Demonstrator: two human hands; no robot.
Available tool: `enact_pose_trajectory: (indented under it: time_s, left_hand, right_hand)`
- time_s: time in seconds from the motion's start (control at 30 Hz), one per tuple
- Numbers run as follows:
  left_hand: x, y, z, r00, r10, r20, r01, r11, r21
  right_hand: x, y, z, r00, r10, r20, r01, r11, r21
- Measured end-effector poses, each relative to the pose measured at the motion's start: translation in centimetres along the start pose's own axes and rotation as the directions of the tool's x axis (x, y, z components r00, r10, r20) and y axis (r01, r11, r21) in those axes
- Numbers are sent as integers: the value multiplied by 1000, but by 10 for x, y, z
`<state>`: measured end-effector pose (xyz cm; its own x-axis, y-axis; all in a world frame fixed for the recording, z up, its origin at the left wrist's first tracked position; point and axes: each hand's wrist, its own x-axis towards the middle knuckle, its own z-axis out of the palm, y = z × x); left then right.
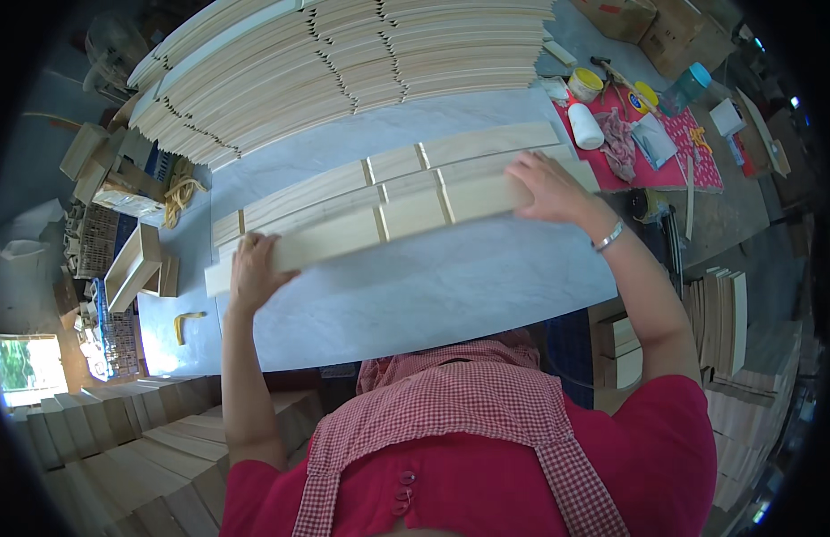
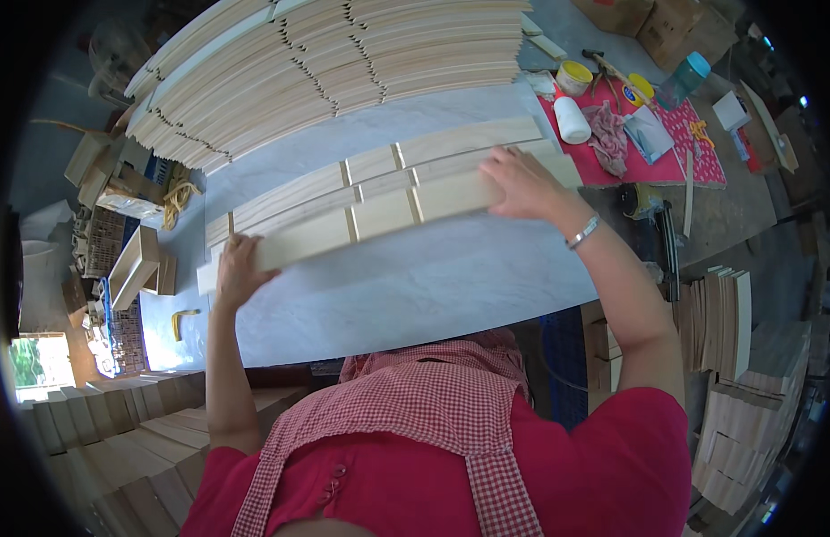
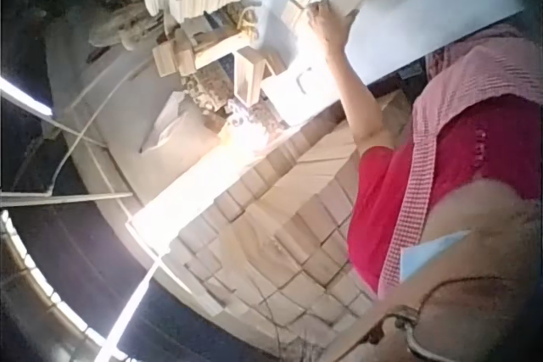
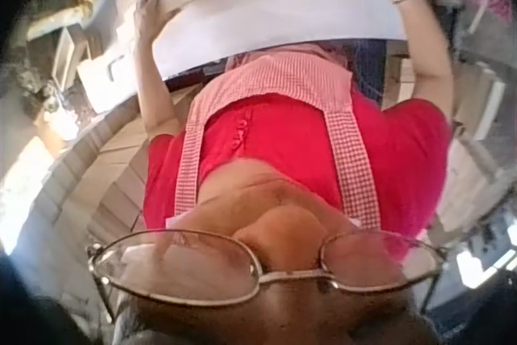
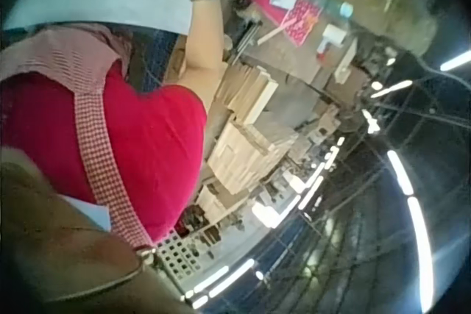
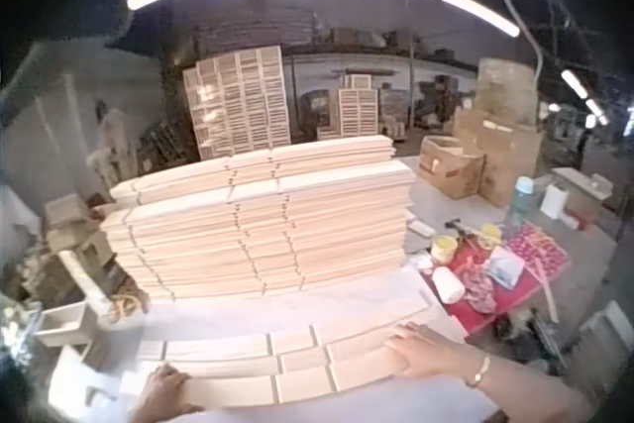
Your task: The person assembles small wooden boxes by applying glue to the edges of wooden planks and securing them with a pneumatic nail gun. They repeatedly pick up planks, align them into rectangular frames, apply adhesive, and fasten the joints before stacking the completed boxes.
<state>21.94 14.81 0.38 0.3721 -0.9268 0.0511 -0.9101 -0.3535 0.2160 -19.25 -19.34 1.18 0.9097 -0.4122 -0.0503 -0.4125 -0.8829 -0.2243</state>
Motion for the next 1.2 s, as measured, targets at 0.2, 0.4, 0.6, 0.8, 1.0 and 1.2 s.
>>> enact_pose_trajectory:
  time_s: [0.2,0.4,0.6,0.8,1.0,1.2]
  left_hand:
    - [-14,10,22,995,16,-95,-26,995,-97]
    - [-40,6,13,973,86,-216,-105,991,-79]
    - [-83,19,37,985,3,-174,-24,993,-116]
    - [-75,25,25,964,-61,-260,22,988,-152]
    - [-159,31,42,984,-89,-152,42,957,-288]
    - [-143,27,66,943,-129,-306,45,962,-269]
  right_hand:
    - [-16,18,21,992,-2,-127,18,993,119]
    - [-44,-10,8,973,24,-229,10,989,146]
    - [-84,-12,44,973,19,-231,33,975,221]
    - [-80,-20,35,919,96,-382,15,961,278]
    - [-146,-36,53,945,10,-327,65,974,217]
    - [-131,-34,58,889,133,-438,-46,978,205]
